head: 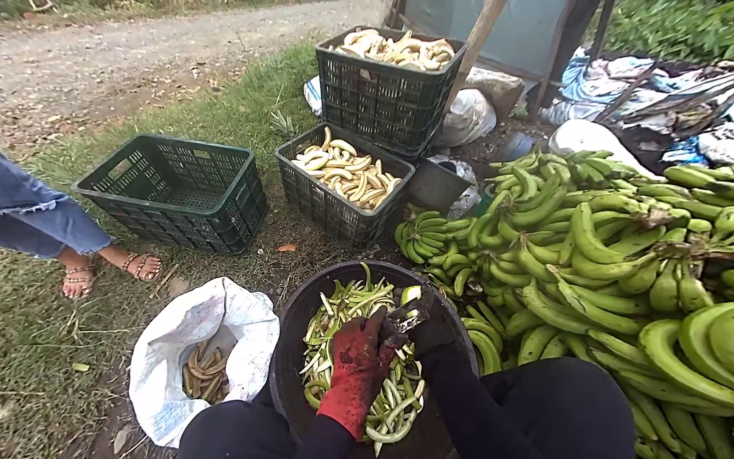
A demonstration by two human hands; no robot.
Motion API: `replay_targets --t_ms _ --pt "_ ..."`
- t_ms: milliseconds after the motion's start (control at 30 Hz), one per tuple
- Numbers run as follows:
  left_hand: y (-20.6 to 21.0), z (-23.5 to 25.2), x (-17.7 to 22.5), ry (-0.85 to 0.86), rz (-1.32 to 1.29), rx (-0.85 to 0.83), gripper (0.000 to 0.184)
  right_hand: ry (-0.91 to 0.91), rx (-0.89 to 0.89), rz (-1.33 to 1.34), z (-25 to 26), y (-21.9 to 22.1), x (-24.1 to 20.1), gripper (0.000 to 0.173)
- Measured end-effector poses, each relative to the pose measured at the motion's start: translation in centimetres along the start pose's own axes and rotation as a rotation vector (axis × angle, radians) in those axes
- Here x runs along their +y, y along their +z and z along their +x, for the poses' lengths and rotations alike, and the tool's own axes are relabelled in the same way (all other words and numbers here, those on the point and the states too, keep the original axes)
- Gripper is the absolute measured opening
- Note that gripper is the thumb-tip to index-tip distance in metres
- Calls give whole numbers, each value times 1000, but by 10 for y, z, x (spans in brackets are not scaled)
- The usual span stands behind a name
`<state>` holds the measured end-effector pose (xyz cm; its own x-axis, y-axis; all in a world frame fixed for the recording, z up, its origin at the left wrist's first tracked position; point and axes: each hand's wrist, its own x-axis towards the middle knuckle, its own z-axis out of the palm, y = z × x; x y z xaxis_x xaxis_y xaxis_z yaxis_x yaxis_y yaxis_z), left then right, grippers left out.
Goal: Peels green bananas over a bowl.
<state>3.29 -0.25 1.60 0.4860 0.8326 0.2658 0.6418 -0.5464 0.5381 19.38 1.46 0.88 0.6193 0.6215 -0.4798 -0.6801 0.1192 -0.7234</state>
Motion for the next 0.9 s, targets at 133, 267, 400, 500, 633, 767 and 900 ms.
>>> replay_targets --t_ms 133,267,400,500,633,767,900 --pt "-7 8 3 -144 -46 -93 53 -131 102 -311 -18 6 7 47" --pt "-14 27 -10 -315 -93 -301 44 -313 -199 -574 -17 -5 16 43" --pt "-6 34 -35 -367 -168 -235 44 -153 -684 -861 -30 -25 11 57" --pt "-5 34 -43 -409 -193 -219 49 106 -815 -924 -31 -35 5 63" --pt "-3 25 -27 -252 -208 -245 49 238 -509 -388 -14 -42 3 44" --pt "-9 5 -2 59 -41 -251 48 141 -412 -31 -13 -32 -9 51" --pt "-3 -4 -3 227 43 -73 52 378 -104 94 -45 6 -45 44"
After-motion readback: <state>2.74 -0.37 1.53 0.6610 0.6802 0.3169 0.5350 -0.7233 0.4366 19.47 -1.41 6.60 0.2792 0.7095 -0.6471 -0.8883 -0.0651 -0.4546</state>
